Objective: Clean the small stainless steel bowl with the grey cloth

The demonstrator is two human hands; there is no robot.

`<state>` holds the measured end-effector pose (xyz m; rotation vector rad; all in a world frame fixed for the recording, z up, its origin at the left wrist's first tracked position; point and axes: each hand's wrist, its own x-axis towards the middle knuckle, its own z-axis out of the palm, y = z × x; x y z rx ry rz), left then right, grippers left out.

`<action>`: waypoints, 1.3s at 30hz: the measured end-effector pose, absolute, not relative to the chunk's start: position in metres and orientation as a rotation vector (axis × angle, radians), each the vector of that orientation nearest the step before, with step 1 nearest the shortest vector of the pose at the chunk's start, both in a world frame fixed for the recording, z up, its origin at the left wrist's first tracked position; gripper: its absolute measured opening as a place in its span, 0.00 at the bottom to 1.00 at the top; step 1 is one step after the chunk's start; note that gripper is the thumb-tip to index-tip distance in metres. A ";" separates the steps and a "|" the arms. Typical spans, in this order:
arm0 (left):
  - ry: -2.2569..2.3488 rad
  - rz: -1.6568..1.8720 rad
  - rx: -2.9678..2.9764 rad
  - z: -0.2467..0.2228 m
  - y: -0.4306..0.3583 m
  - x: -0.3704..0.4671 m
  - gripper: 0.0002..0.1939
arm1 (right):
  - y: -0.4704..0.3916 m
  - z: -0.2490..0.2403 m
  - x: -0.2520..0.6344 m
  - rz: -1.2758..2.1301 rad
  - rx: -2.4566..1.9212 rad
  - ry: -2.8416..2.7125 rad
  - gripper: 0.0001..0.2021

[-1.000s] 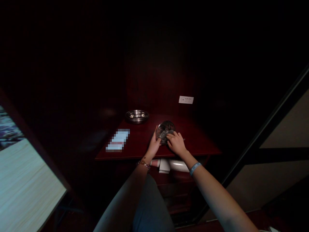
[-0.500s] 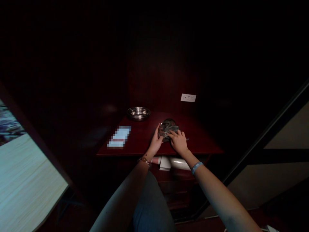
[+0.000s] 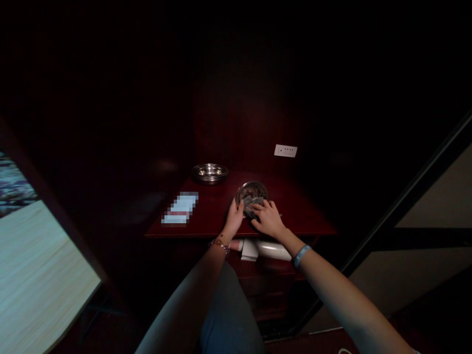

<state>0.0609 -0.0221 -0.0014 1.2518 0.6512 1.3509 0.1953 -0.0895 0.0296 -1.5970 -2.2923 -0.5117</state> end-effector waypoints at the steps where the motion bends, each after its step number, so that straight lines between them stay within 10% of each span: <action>1: 0.663 1.350 1.240 -0.002 -0.022 0.061 0.29 | -0.089 0.035 0.199 -0.552 -1.574 -2.337 0.18; 22: 0.710 1.440 1.273 -0.006 -0.015 0.066 0.20 | -0.067 0.027 0.223 -0.820 -1.507 -2.370 0.18; 30: 0.635 1.435 1.309 -0.003 -0.021 0.071 0.35 | -0.070 0.028 0.194 -0.770 -1.600 -2.226 0.12; 39: 0.770 1.456 1.285 -0.008 -0.010 0.067 0.22 | -0.068 0.018 0.177 -0.651 -1.545 -2.178 0.12</action>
